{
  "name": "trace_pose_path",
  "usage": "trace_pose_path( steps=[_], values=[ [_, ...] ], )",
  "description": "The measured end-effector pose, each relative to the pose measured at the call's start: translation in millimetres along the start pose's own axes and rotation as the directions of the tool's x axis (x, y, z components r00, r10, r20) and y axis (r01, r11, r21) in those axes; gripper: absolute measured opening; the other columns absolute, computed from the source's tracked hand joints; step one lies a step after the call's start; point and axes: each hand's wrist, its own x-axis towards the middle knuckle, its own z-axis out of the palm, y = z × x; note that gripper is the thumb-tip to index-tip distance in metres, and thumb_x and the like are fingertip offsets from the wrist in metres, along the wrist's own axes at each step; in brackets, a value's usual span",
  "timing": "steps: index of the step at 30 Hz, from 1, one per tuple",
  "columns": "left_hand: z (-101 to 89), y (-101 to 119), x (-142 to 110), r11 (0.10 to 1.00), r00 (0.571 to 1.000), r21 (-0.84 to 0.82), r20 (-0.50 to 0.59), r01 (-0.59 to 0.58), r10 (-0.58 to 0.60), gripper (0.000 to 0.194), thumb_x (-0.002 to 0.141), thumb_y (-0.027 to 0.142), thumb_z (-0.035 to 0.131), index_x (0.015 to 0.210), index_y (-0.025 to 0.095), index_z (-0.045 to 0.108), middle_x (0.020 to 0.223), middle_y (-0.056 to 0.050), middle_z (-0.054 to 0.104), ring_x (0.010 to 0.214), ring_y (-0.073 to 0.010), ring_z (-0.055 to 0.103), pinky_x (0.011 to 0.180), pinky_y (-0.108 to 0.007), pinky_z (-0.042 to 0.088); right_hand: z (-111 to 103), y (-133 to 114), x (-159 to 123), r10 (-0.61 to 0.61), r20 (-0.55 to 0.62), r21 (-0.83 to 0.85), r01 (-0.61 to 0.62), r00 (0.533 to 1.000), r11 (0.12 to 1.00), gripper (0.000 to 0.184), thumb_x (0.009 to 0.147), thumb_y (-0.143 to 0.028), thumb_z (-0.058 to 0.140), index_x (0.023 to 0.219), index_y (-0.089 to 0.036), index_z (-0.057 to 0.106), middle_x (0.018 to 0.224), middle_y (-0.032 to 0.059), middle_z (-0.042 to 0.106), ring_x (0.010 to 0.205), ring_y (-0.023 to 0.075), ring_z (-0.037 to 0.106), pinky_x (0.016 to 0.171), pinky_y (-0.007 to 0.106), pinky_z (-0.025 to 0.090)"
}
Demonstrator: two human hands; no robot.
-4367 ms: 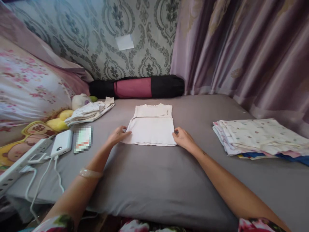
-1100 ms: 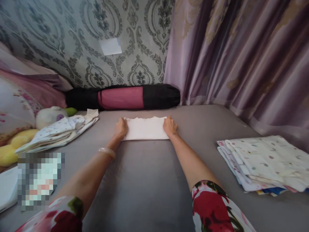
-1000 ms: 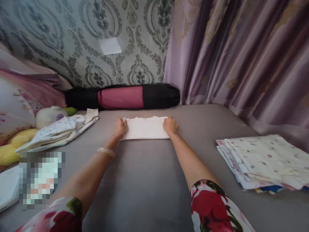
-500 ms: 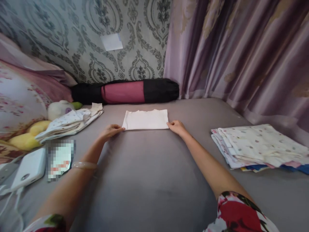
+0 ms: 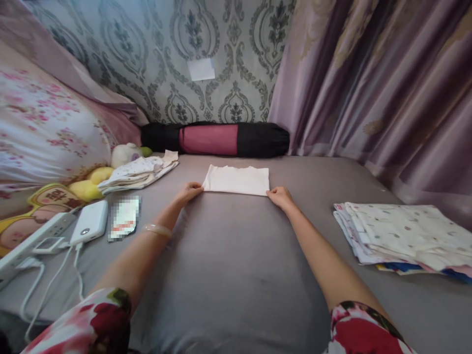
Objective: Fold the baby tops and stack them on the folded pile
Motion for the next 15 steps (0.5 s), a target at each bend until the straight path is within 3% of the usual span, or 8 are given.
trace_pose_path(
  steps=[6,15],
  values=[
    [1.7,-4,14,0.984,0.999,0.178,-0.038,-0.013,0.020,0.017,0.080,0.023,0.054,0.082,0.015,0.070,0.074,-0.003,0.067,0.071,-0.0149,0.059,0.061,-0.022,0.040,-2,-4,-2,0.030,-0.008,-0.036,-0.031,1.000,0.999,0.023,0.082,-0.033,0.058,0.074,-0.016,0.071,0.054,-0.0004,0.056,0.053,0.0127,0.052,0.050,0.022,0.032],
    [-5.8,0,19,0.946,0.998,0.319,0.032,-0.065,0.058,0.017,0.079,0.021,0.056,0.087,0.014,0.069,0.084,-0.006,0.070,0.082,-0.0187,0.063,0.069,-0.023,0.044,-12,-11,-3,0.008,0.066,-0.157,0.003,0.998,0.988,0.023,0.084,-0.034,0.057,0.076,-0.017,0.071,0.066,0.0042,0.065,0.064,0.0153,0.060,0.054,0.022,0.036]
  ],
)
